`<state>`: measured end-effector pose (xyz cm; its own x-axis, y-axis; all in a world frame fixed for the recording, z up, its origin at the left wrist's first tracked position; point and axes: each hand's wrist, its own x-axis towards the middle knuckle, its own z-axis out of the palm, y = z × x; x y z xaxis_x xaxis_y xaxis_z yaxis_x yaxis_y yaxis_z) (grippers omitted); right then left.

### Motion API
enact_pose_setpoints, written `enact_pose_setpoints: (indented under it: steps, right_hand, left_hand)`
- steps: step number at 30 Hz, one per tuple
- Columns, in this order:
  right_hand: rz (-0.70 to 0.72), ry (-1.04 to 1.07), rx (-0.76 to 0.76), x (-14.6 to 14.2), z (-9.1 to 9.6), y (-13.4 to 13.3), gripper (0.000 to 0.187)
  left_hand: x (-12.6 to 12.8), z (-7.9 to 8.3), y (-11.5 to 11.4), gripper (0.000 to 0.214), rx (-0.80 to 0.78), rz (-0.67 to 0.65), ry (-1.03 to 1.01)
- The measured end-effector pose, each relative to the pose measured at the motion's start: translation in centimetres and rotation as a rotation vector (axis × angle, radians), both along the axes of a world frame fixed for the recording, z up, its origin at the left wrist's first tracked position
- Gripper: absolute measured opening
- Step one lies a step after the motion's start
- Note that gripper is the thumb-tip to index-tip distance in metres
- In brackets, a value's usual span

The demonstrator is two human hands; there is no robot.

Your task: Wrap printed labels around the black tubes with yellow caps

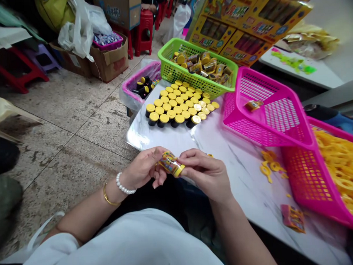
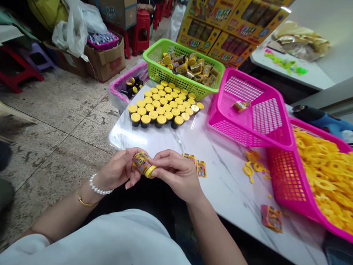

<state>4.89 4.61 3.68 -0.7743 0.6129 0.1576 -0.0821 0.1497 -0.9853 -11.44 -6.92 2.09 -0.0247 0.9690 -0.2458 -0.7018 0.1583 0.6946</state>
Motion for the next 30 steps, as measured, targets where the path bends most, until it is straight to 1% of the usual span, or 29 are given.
enact_pose_setpoints:
  steps: [2, 4, 6, 8, 10, 12, 14, 19, 21, 24, 26, 27, 29, 30]
  right_hand:
    - [-0.038, 0.015, -0.067, -0.1, -0.4, -0.2, 0.016]
    - [-0.048, 0.025, -0.093, -0.1, -0.6, -0.4, 0.020]
    - [-0.042, 0.030, -0.052, -0.1, -0.6, -0.7, 0.023]
    - [-0.047, 0.045, 0.001, -0.1, -0.5, -1.0, 0.024]
    - [-0.080, 0.085, -0.015, -0.2, -0.7, -1.2, 0.019]
    - [-0.129, 0.115, -0.080, -0.2, -1.0, -1.4, 0.014]
    - [-0.155, 0.104, -0.108, -0.3, -1.3, -1.3, 0.012]
    - [-0.158, 0.056, -0.003, -0.3, -1.1, -0.9, 0.009]
    - [-0.151, 0.036, 0.046, -0.2, -1.1, -1.2, 0.013]
    - [-0.138, -0.008, 0.168, -0.1, -1.1, -1.3, 0.020]
    - [-0.174, -0.032, 0.229, 0.0, -0.7, -0.1, 0.017]
    - [-0.227, -0.043, 0.251, 0.2, -0.2, 1.1, 0.015]
    - [-0.415, -0.055, 0.318, 0.7, 1.3, 4.5, 0.019]
    - [-0.536, -0.065, 0.385, 1.2, 2.2, 6.5, 0.023]
  left_hand:
    - [0.0, 0.1, -0.1, 0.062, -0.001, 0.006, -0.007]
    - [0.0, 0.2, 0.0, 0.056, -0.024, -0.031, -0.006]
    - [0.1, 0.2, 0.3, 0.049, -0.051, -0.061, -0.018]
    - [0.3, 0.2, 0.7, 0.047, -0.052, -0.078, -0.050]
    - [0.6, 0.1, 1.0, 0.046, -0.037, -0.101, -0.075]
    - [0.8, 0.0, 1.3, 0.047, -0.038, -0.118, -0.079]
    - [1.1, -0.2, 1.5, 0.047, -0.063, -0.102, -0.061]
    - [1.7, -0.4, 1.5, 0.053, -0.109, -0.021, -0.043]
    - [1.9, -0.3, 1.6, 0.054, -0.114, -0.011, -0.046]
    - [1.9, -0.1, 1.8, 0.056, -0.123, -0.012, -0.039]
    - [1.9, 0.1, 1.9, 0.059, -0.118, -0.019, -0.054]
    - [1.9, 0.2, 1.9, 0.062, -0.117, -0.023, -0.063]
    - [1.8, 0.3, 1.7, 0.071, -0.130, -0.024, -0.067]
    - [1.7, 0.3, 1.5, 0.073, -0.141, -0.022, -0.059]
